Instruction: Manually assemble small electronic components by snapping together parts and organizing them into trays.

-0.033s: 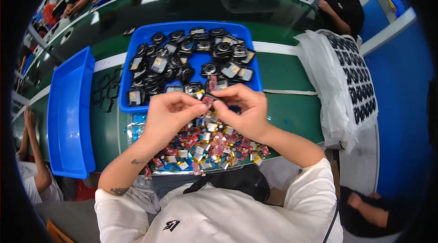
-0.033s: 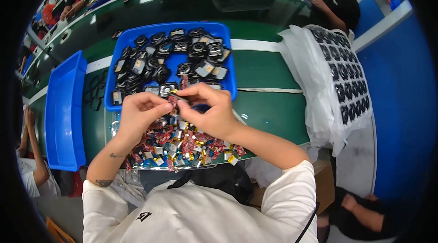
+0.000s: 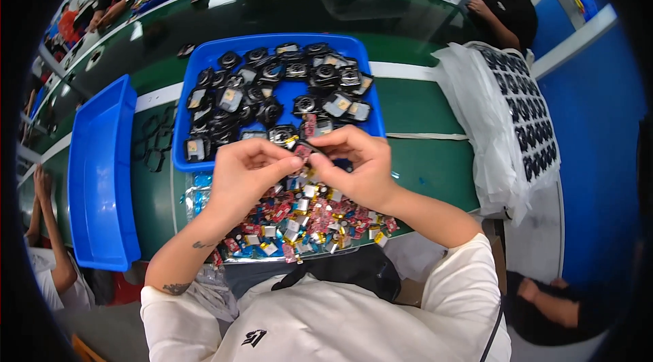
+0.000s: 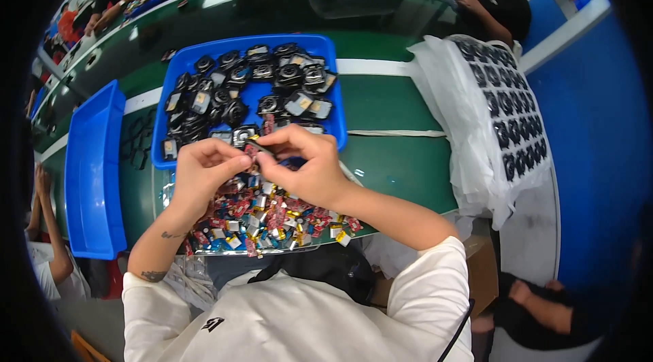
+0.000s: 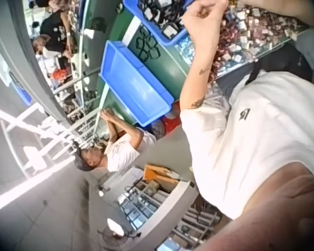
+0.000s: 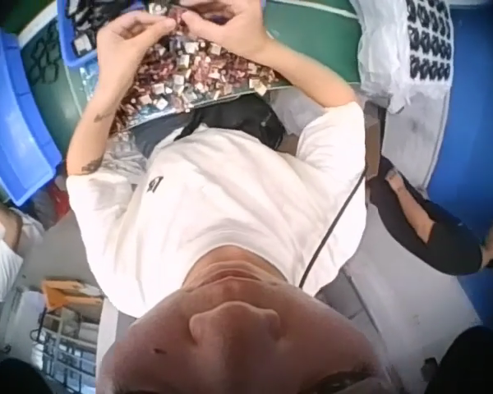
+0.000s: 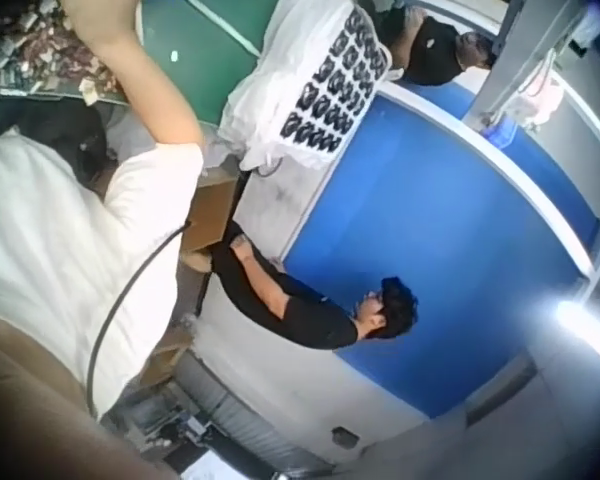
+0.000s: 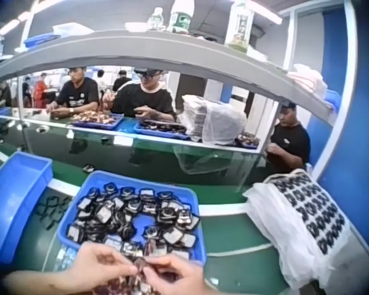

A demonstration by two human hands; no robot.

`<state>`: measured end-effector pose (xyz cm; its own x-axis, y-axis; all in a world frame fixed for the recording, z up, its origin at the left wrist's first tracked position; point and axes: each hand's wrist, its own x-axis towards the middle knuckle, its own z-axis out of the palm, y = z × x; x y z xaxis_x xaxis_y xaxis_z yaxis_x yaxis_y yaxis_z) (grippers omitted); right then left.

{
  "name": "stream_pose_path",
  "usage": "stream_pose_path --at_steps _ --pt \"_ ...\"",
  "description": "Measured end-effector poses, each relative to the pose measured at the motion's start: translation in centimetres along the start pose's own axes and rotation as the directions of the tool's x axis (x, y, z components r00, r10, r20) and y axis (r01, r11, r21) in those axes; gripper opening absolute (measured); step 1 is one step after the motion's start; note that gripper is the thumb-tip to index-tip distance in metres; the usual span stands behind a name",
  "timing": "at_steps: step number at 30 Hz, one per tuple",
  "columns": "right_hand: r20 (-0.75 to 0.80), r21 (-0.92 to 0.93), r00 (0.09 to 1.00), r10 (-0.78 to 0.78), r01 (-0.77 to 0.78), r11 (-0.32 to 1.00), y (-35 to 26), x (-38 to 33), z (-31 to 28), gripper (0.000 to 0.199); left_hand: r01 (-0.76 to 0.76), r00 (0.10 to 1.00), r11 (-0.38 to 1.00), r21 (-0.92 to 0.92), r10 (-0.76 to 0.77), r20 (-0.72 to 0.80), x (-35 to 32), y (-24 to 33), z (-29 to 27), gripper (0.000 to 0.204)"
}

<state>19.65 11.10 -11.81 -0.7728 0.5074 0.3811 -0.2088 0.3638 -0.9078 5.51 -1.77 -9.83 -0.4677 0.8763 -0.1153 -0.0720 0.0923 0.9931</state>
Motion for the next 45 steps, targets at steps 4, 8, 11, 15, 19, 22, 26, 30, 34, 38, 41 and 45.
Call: stream_pose_path --at_steps 4,8,11,15,19,22,26,30,34,38,41,45 --pt "0.020 0.053 1.000 -0.022 0.021 0.998 -1.1 0.0 -0.2 0.022 -0.061 0.996 0.998 -0.018 0.060 -0.059 -0.1 0.3 0.6 0.023" --pt "0.068 0.059 0.996 0.051 -0.055 0.997 -1.2 0.8 -0.6 0.018 -0.203 0.974 0.969 0.140 0.214 -0.068 0.3 -0.5 0.5 0.022" --pt "0.107 0.095 0.987 0.116 -0.126 0.987 -1.2 1.1 -0.9 0.019 -0.229 0.971 0.968 0.099 0.234 -0.047 0.3 -0.7 0.7 0.019" --pt "0.094 0.143 0.993 0.071 -0.085 0.986 -2.2 3.3 -2.5 0.016 -0.279 0.956 0.956 0.092 0.286 -0.071 0.4 -0.9 0.4 0.016" --pt "-0.184 -0.004 0.983 -0.026 0.026 1.000 1.0 10.5 -7.7 0.014 -0.309 0.932 0.928 0.206 0.339 -0.130 0.4 -1.2 -0.6 0.026" --pt "-0.433 -0.318 0.901 0.031 -0.185 0.930 5.4 14.4 -14.0 0.014 -0.248 0.957 0.945 0.214 0.273 -0.099 0.8 -1.0 -0.6 0.033" --pt "-0.700 -0.446 0.714 0.020 -0.459 0.768 12.1 15.4 -19.4 0.019 -0.272 0.958 0.932 0.238 0.286 -0.027 1.0 -0.6 -0.2 0.036" --pt "-0.766 -0.443 0.642 0.016 -0.546 0.711 15.3 15.2 -20.0 0.021 -0.184 0.980 0.942 0.279 0.197 -0.022 0.9 -0.1 -0.4 0.040" --pt "-0.725 -0.404 0.689 -0.016 -0.406 0.820 15.7 14.9 -21.1 0.023 -0.210 0.977 0.968 0.135 0.212 0.003 1.6 -0.4 -0.8 0.033" --pt "-0.668 -0.339 0.744 0.016 -0.323 0.884 14.4 12.8 -21.0 0.015 -0.185 0.982 0.977 0.103 0.187 -0.009 2.5 -0.5 -0.9 0.018" --pt "-0.443 -0.310 0.889 -0.121 -0.025 0.950 10.8 10.2 -17.7 0.014 -0.170 0.984 0.980 0.102 0.174 -0.029 2.7 -0.6 -1.1 0.016" --pt "0.114 -0.322 0.991 0.064 -0.025 0.947 0.5 5.1 -9.8 0.018 -0.165 0.984 0.977 0.135 0.173 -0.047 2.8 -1.4 -2.1 0.020"
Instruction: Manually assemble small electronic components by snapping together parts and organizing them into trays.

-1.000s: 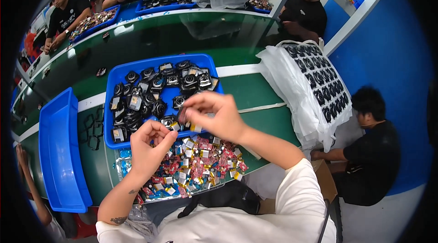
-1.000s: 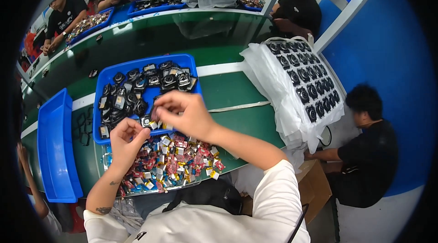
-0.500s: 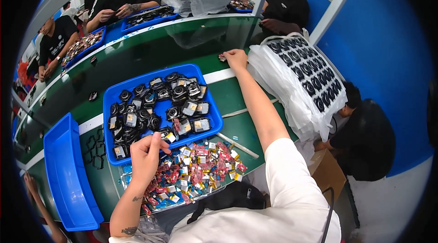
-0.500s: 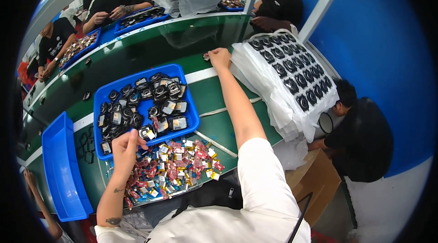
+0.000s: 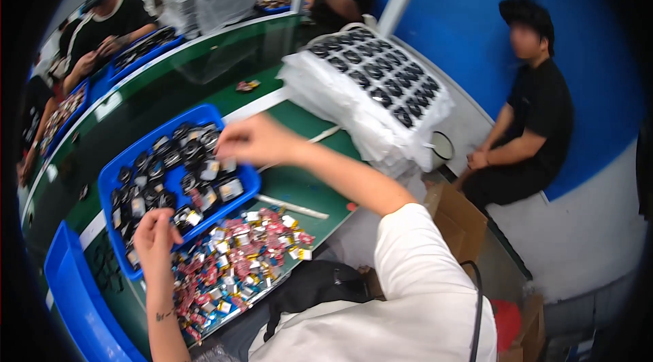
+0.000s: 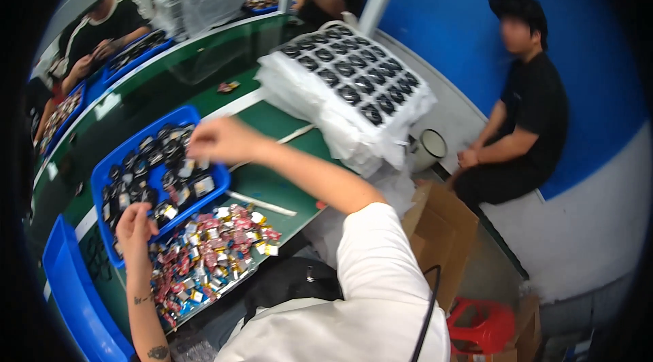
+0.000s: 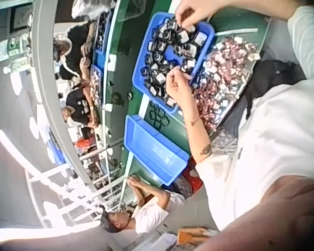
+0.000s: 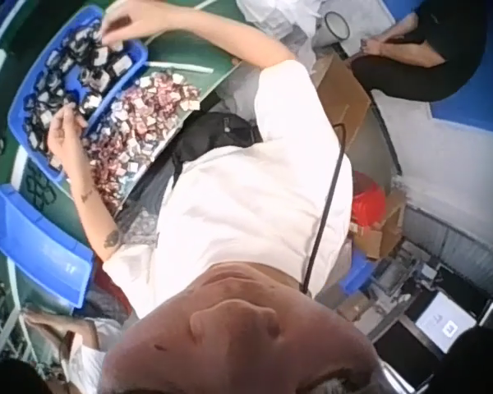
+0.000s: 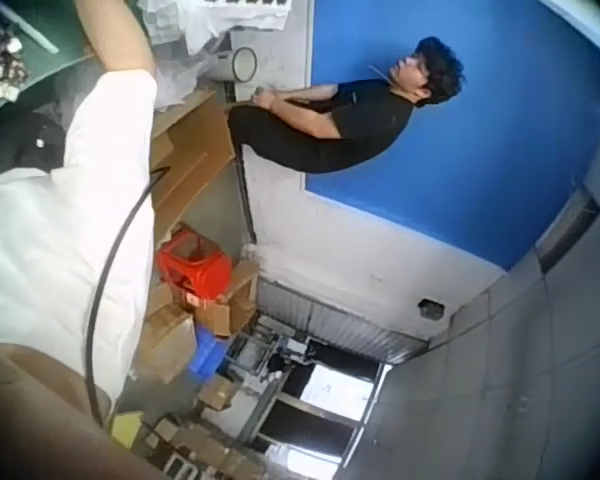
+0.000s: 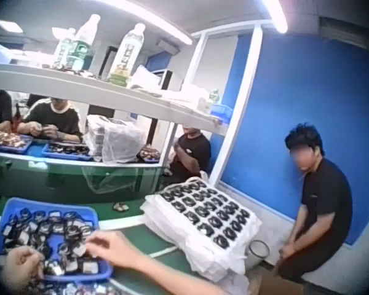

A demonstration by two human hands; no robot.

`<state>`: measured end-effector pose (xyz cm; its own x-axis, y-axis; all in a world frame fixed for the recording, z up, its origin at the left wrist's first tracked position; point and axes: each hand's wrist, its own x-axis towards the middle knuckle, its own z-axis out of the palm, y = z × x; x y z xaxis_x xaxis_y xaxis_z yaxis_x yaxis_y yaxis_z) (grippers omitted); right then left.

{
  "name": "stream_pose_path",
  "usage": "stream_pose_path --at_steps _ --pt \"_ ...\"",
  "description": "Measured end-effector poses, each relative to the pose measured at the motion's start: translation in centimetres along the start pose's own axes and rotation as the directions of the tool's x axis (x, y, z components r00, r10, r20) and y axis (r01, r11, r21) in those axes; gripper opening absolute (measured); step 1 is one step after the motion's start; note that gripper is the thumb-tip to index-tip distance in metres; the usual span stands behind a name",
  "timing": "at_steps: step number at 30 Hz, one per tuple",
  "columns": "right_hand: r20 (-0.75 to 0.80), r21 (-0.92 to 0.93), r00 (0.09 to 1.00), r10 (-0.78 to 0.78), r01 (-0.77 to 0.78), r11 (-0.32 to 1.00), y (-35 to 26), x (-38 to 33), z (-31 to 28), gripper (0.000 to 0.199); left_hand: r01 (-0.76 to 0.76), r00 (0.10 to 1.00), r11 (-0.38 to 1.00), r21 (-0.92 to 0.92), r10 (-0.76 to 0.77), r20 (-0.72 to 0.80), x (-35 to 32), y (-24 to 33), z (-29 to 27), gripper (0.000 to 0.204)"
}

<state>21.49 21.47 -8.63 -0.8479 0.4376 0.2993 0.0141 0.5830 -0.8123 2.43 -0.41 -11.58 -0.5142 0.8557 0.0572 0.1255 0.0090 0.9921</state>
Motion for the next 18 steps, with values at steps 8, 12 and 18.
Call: stream_pose_path --at_steps 8,12,18 --pt "0.314 -0.321 0.845 -0.433 0.523 0.789 -4.2 -4.3 8.5 0.026 -0.004 1.000 1.000 -0.026 0.004 0.020 0.6 -1.6 -0.7 0.026" --pt "0.292 -0.280 0.876 -0.384 0.462 0.841 -3.9 -3.7 9.0 0.015 -0.009 0.999 0.999 -0.044 0.011 0.047 0.6 -1.3 -0.3 0.027" --pt "0.188 0.140 0.920 -0.344 0.321 0.937 -5.6 -1.2 8.5 0.013 -0.021 0.993 0.992 -0.123 0.035 0.112 0.9 -0.8 -0.7 0.021"
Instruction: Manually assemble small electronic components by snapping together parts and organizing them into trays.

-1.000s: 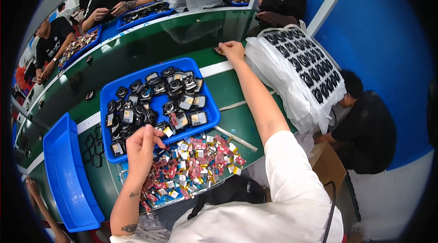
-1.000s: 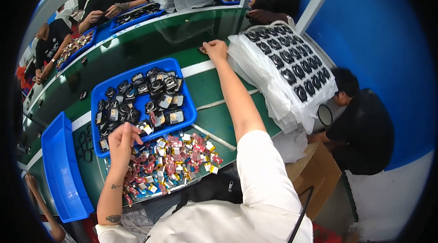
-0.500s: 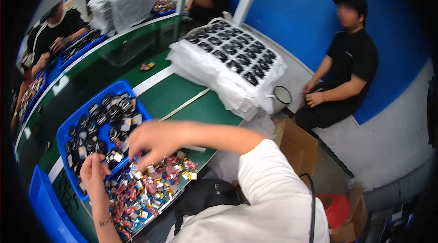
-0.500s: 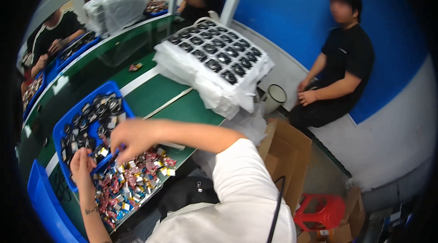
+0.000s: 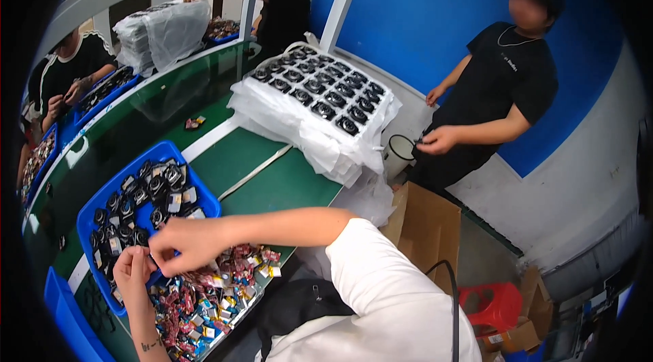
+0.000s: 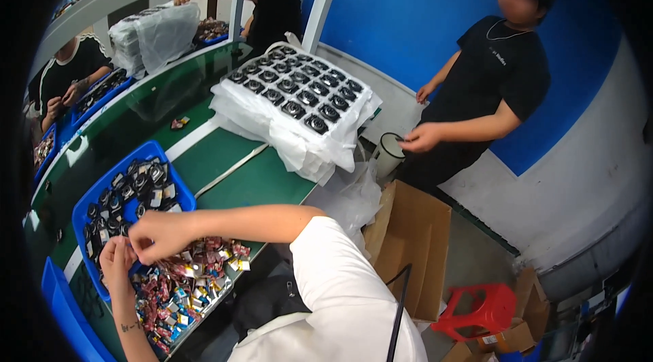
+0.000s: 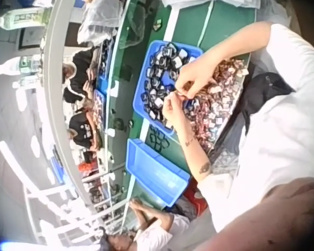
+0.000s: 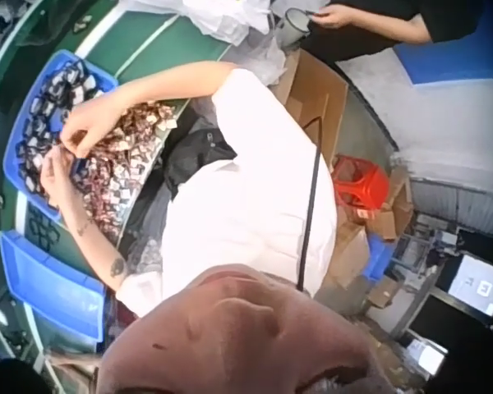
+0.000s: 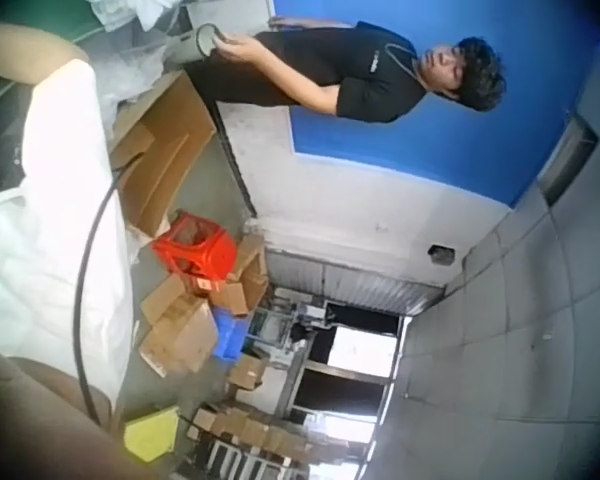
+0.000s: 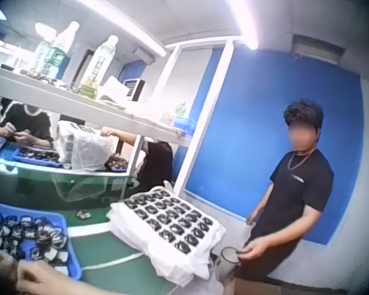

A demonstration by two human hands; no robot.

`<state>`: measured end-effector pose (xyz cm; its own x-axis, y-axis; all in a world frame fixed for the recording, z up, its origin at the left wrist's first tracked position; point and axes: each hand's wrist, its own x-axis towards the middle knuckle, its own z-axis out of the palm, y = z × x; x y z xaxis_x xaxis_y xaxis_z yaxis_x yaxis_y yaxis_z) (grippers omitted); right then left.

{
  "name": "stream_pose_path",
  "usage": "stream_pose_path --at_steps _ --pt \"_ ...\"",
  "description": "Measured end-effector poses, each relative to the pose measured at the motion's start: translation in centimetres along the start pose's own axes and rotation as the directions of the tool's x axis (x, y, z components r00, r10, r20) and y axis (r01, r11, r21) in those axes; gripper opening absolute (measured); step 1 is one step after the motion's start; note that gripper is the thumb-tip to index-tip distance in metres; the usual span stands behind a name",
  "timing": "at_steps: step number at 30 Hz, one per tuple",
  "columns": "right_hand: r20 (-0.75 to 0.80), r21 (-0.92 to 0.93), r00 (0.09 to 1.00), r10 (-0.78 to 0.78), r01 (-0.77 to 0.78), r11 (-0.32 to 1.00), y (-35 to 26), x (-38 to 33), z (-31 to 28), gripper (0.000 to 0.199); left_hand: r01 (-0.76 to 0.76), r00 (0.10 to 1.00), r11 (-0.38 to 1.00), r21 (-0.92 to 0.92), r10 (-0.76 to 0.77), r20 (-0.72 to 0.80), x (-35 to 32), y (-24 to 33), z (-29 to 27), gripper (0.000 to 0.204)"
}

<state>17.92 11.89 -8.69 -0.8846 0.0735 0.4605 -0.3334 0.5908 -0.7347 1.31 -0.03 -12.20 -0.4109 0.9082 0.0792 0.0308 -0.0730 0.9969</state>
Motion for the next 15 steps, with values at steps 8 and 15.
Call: stream_pose_path --at_steps 8,15 --pt "-0.139 0.592 0.916 0.378 -0.229 0.773 3.0 0.1 0.0 0.016 0.022 0.995 0.992 0.125 -0.034 0.096 -0.7 2.1 1.3 0.015" --pt "-0.188 0.718 0.918 0.349 -0.114 0.687 3.1 -0.4 0.5 0.027 0.074 0.991 0.996 0.055 -0.079 0.112 -1.1 1.8 1.5 0.021"
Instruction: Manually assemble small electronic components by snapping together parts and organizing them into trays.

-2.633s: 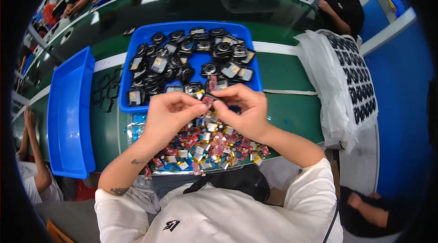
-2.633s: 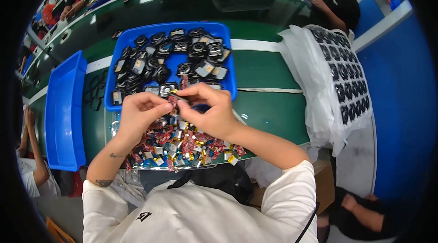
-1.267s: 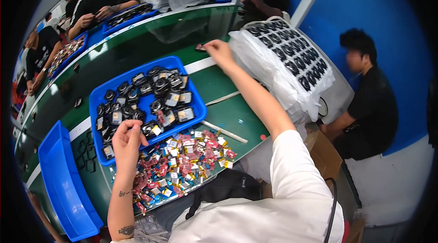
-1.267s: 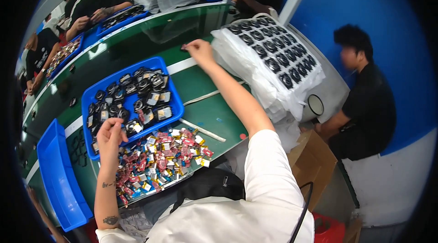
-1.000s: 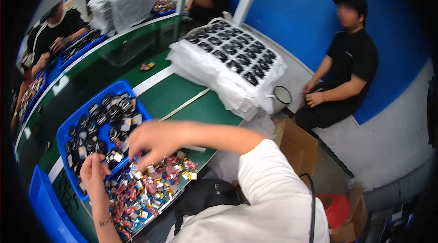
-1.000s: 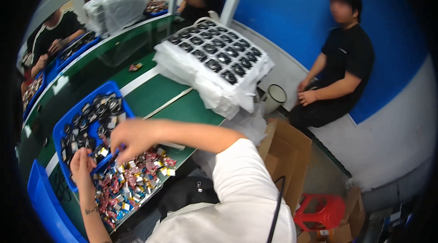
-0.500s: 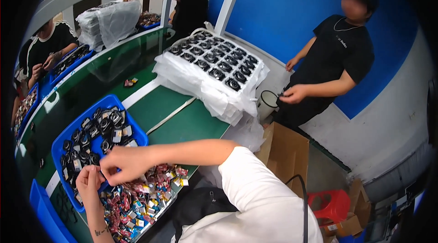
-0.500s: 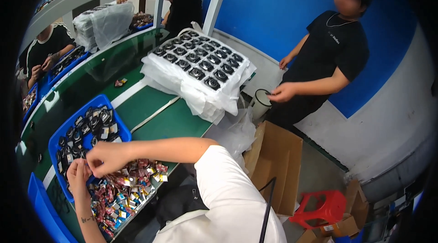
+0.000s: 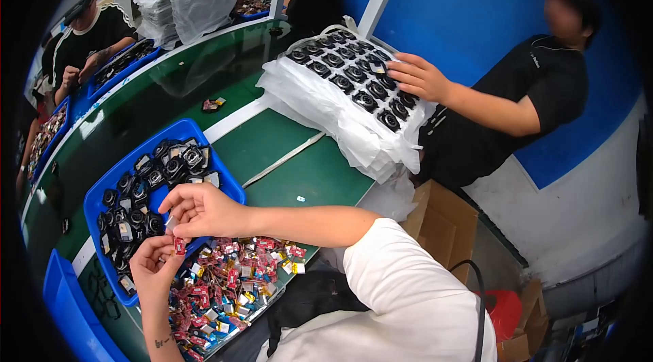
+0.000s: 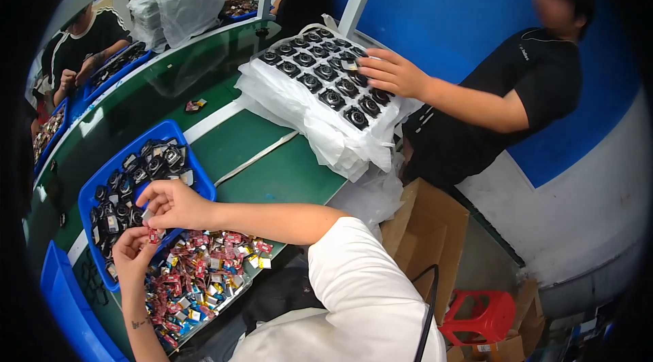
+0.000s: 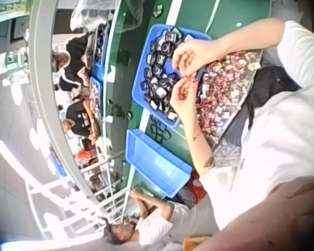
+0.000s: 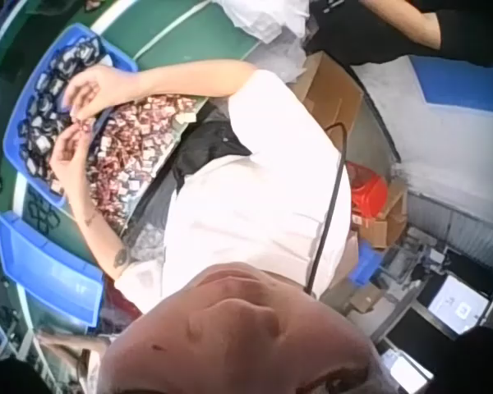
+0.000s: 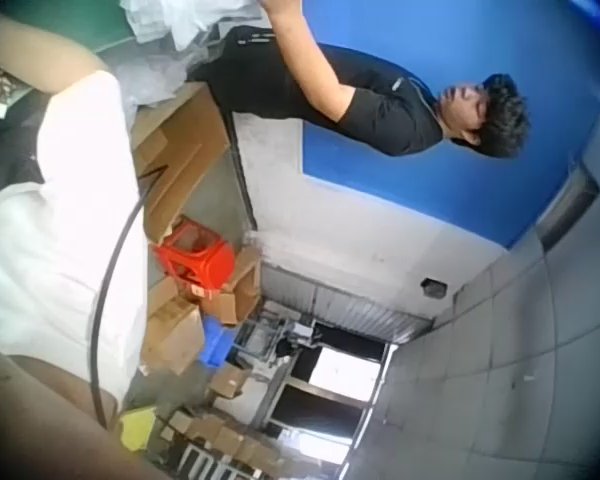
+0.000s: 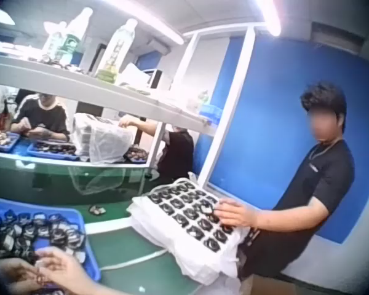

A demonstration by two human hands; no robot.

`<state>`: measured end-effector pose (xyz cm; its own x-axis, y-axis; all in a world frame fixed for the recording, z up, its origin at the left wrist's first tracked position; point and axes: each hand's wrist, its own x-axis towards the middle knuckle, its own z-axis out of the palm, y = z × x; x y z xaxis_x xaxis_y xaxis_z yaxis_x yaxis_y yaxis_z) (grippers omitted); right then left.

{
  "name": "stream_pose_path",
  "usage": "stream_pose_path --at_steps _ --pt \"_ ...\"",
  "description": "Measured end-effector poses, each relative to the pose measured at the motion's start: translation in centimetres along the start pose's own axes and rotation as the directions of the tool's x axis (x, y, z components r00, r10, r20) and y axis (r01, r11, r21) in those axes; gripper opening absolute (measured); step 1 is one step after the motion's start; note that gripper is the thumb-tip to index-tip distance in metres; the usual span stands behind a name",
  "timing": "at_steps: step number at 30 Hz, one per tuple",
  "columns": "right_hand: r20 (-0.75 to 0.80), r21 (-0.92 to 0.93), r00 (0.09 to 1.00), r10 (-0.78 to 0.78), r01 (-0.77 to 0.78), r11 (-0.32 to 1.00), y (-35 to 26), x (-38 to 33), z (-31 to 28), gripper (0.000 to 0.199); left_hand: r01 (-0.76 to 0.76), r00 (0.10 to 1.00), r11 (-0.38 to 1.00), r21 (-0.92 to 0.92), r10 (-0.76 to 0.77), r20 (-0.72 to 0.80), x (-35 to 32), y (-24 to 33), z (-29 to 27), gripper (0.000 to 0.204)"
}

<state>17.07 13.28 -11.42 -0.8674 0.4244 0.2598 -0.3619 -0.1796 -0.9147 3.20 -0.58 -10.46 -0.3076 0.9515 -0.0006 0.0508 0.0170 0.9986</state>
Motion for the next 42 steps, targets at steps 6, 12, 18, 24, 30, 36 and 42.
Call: stream_pose_path --at_steps 6,12,18,24,30,36,42 --pt "0.058 -0.088 0.998 -0.006 0.011 0.996 0.3 -0.3 -0.1 0.024 -0.020 1.000 1.000 0.023 0.021 -0.016 0.0 -0.2 0.1 0.025" --pt "0.074 -0.472 0.981 -0.177 0.191 0.861 0.1 -0.8 0.4 0.017 -0.041 0.999 0.999 -0.017 0.041 -0.013 0.1 -0.1 0.2 0.032" --pt "0.101 -0.597 0.977 -0.189 0.212 0.774 -0.9 -1.3 0.9 0.018 -0.006 1.000 0.999 -0.038 0.007 0.007 0.1 0.8 0.7 0.029" --pt "0.235 -0.950 0.840 -0.489 0.304 0.066 -8.7 -3.4 -2.9 0.027 0.030 0.999 0.995 -0.090 -0.032 -0.027 -0.1 0.5 -0.3 0.012" --pt "-0.274 -0.716 0.705 -0.654 -0.603 -0.351 -20.5 -9.3 -16.2 0.036 0.037 0.997 0.991 -0.131 -0.046 -0.066 -0.3 0.9 -0.9 0.009" --pt "-0.548 -0.593 0.668 -0.503 -0.735 -0.330 -22.8 -11.7 -18.2 0.035 0.007 0.996 0.968 -0.252 -0.030 -0.088 0.2 0.3 -1.1 0.013" --pt "-0.200 -0.976 0.895 -0.399 -0.149 0.156 -16.1 -5.2 -8.8 0.038 -0.023 0.993 0.969 -0.247 -0.006 -0.114 0.0 0.7 -1.0 0.029"
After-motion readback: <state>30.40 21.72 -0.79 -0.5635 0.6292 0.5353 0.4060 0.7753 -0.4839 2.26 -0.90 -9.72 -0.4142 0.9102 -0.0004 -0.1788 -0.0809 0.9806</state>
